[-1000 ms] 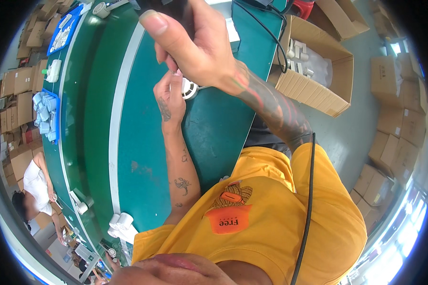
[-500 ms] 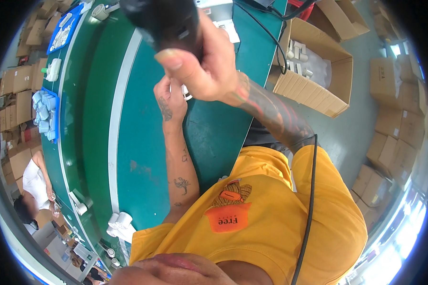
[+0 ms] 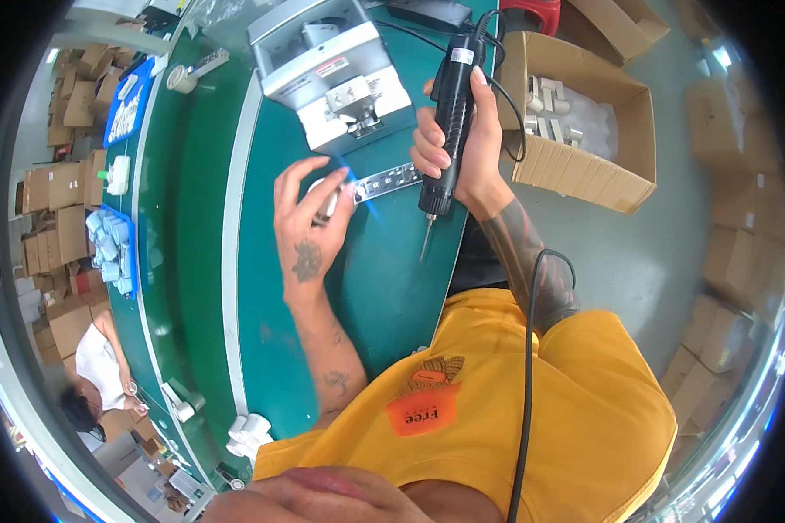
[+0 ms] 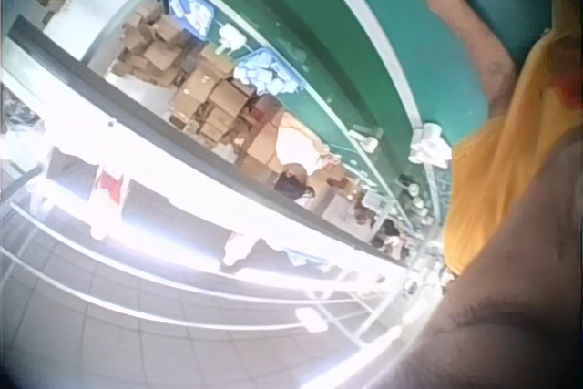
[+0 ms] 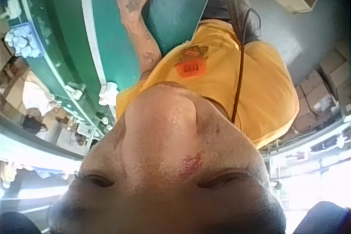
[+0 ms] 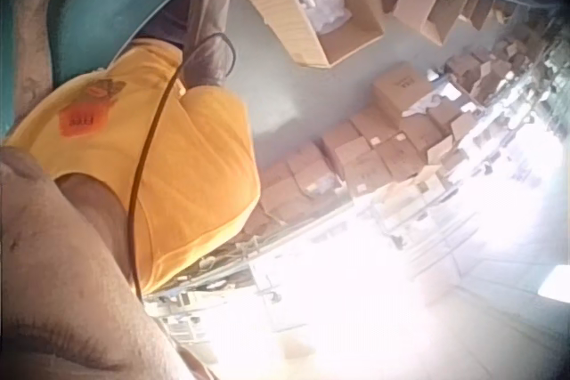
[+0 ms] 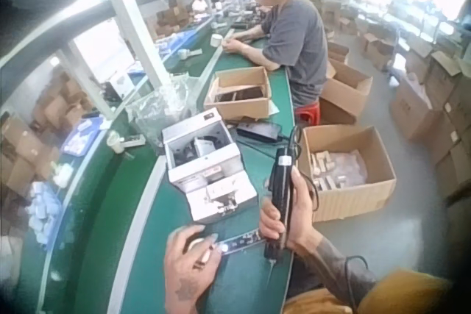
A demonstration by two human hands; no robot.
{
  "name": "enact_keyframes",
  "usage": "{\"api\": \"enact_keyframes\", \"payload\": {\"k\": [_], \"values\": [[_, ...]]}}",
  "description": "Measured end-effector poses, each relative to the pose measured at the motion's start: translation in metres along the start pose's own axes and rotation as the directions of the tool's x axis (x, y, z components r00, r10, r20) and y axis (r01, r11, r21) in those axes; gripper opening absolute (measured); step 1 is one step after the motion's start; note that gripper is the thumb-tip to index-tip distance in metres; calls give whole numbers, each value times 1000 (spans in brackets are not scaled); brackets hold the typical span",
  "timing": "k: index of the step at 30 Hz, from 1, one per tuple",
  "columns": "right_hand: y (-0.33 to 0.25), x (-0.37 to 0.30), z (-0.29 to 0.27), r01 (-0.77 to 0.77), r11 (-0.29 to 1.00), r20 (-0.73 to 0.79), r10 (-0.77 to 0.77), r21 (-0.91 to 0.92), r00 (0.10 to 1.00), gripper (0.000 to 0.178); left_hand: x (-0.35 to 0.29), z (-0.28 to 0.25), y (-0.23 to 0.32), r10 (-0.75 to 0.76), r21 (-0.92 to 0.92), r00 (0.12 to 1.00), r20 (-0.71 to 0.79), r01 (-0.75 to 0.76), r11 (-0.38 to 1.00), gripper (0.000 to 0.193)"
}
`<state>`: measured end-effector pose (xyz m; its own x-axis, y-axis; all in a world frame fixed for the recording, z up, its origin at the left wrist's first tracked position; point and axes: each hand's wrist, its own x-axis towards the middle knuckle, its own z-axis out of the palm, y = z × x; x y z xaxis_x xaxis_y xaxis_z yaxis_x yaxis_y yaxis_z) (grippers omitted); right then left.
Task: Assembling electronic components using an electric screwdriver at a factory workstation.
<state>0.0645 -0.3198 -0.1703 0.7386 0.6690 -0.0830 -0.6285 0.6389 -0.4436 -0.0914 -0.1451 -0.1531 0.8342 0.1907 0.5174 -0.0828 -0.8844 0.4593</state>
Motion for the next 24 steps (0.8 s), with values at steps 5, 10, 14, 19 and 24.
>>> {"api": "enact_keyframes", "payload": {"k": [5,10,14,19,24], "values": [[-5,12,-12,0,1000,-68,-1,-20,998,58,21,-27,35,-128,272,894,430,7,962,43],[-7,10,-17,-45,998,-81,48,35,996,58,14,-62,-5,-221,-95,749,624,354,931,45],[-10,-2,-19,-73,995,-66,77,72,995,58,-58,-139,-43,-623,245,698,352,574,781,44],[-8,12,-15,-46,999,-88,48,22,995,59,-106,-240,-209,-790,549,610,-70,685,480,60],[-11,12,-19,-48,996,-42,51,69,998,59,-98,-316,-374,-944,790,309,-112,605,105,79]]}}
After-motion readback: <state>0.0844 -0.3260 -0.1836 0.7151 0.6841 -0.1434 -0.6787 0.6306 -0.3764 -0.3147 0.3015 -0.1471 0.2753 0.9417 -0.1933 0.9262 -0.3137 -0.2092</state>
